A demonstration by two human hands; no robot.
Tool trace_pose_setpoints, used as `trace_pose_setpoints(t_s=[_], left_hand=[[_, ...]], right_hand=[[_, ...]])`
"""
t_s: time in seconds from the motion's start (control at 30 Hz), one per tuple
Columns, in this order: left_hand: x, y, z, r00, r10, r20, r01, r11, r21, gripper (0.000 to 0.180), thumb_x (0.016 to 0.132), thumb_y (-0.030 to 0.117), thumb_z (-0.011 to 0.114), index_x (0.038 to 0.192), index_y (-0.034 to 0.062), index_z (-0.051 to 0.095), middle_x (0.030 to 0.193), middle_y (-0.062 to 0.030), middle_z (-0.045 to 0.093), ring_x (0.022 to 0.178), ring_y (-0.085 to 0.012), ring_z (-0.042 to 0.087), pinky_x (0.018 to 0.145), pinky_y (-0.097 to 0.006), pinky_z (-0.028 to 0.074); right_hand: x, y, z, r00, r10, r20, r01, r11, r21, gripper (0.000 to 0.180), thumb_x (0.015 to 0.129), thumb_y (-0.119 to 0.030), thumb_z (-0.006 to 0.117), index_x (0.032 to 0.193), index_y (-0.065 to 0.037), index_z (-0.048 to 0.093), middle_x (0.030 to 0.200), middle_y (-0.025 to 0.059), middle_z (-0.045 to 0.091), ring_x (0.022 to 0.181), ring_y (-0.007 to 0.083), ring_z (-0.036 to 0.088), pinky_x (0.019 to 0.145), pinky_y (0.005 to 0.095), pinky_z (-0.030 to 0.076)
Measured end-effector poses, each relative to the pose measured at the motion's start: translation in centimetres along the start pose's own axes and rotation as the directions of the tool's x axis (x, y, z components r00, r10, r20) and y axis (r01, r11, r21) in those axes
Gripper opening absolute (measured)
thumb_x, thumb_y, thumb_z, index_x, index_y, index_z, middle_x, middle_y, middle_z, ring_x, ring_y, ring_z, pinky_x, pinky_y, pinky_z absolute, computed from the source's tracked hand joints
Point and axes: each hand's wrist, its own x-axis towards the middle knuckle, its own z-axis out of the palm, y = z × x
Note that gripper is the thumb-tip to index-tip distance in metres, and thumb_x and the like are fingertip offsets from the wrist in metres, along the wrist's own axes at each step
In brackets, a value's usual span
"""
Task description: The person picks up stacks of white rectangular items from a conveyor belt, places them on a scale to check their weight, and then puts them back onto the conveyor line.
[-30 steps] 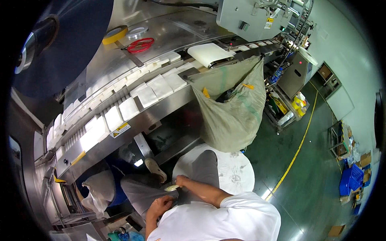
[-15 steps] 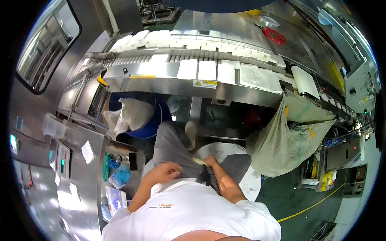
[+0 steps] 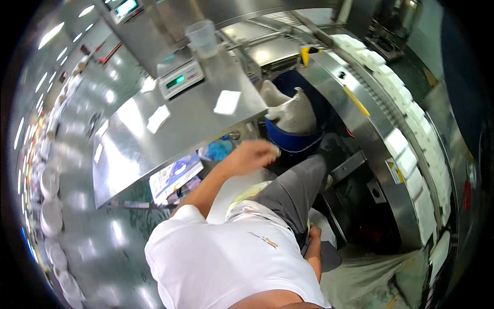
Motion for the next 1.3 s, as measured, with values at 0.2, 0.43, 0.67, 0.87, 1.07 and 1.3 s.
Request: trace_pose_setpoints(t_s=[0.2, 0.43, 0.67, 0.87, 1.07, 1.3], left_hand=[[0.2, -7.4, -5.8, 0.617, 0.19, -0.764, 0.309, 0.834, 0.457, 0.042, 0.091, 0.025, 0.076, 0.124, 0.0021, 0.064, 0.111, -0.015, 0.067, 0.101, -0.0309, 0.064, 0.09, -0.042, 0.053], [2.4, -11.5, -10.5, 0.652, -0.16, -0.741, 0.463, 0.858, 0.222, 0.065, 0.082, 0.029, 0.082, 0.134, 0.0007, 0.056, 0.118, -0.0206, 0.067, 0.109, -0.0361, 0.065, 0.095, -0.046, 0.052], [0.2, -18.7, -20.3, 0.671, 0.127, -0.73, 0.202, 0.917, 0.344, 0.031, 0.096, 0.022, 0.064, 0.12, 0.0047, 0.072, 0.102, -0.0113, 0.071, 0.094, -0.0246, 0.066, 0.085, -0.039, 0.052], [-12.7, -31.4, -45.4, 0.459, 0.489, -0.742, 0.506, 0.543, 0.67, 0.033, 0.103, 0.028, 0.053, 0.112, 0.0035, 0.074, 0.101, -0.0124, 0.071, 0.091, -0.0287, 0.066, 0.077, -0.041, 0.055], [-2.8, -27.6, -33.7, 0.345, 0.494, -0.798, 0.421, 0.678, 0.602, 0.032, 0.102, 0.029, 0.056, 0.109, 0.003, 0.073, 0.099, -0.013, 0.07, 0.091, -0.0296, 0.066, 0.078, -0.042, 0.055], [1.1, -25.8, -27.3, 0.389, 0.467, -0.794, 0.38, 0.704, 0.6, 0.03, 0.1, 0.03, 0.059, 0.106, 0.0025, 0.071, 0.098, -0.0137, 0.07, 0.09, -0.0306, 0.066, 0.079, -0.043, 0.054]], right_hand=[[-2.0, -4.1, -1.6, 0.96, -0.238, 0.148, 0.278, 0.747, -0.604, 0.031, 0.097, -0.022, 0.052, 0.101, -0.005, 0.077, 0.101, 0.0205, 0.074, 0.093, 0.0428, 0.069, 0.083, 0.0543, 0.054], [-3.3, -5.5, -1.3, 0.981, -0.169, 0.096, 0.18, 0.976, -0.12, 0.029, 0.098, -0.02, 0.053, 0.1, -0.006, 0.078, 0.101, 0.02, 0.074, 0.094, 0.0412, 0.069, 0.083, 0.0535, 0.054], [-3.5, -1.1, -0.2, 0.993, -0.108, -0.049, 0.094, 0.967, -0.236, 0.026, 0.096, -0.016, 0.059, 0.105, 0.0, 0.077, 0.102, 0.0211, 0.074, 0.093, 0.0355, 0.068, 0.082, 0.0519, 0.051], [-4.1, -9.1, -0.5, 0.975, -0.107, 0.196, 0.212, 0.721, -0.66, 0.03, 0.092, -0.022, 0.058, 0.11, -0.011, 0.08, 0.111, 0.0165, 0.075, 0.104, 0.036, 0.071, 0.09, 0.0477, 0.055], [0.1, -4.5, 2.8, 0.993, 0.096, -0.068, -0.117, 0.882, -0.457, 0.033, 0.096, -0.019, 0.054, 0.117, -0.013, 0.078, 0.118, 0.0155, 0.074, 0.11, 0.0364, 0.07, 0.094, 0.0486, 0.055], [-1.0, -7.6, 2.9, 0.993, -0.075, 0.087, 0.114, 0.728, -0.676, 0.032, 0.098, -0.028, 0.055, 0.111, -0.01, 0.079, 0.111, 0.013, 0.076, 0.106, 0.0345, 0.071, 0.091, 0.0481, 0.056]])
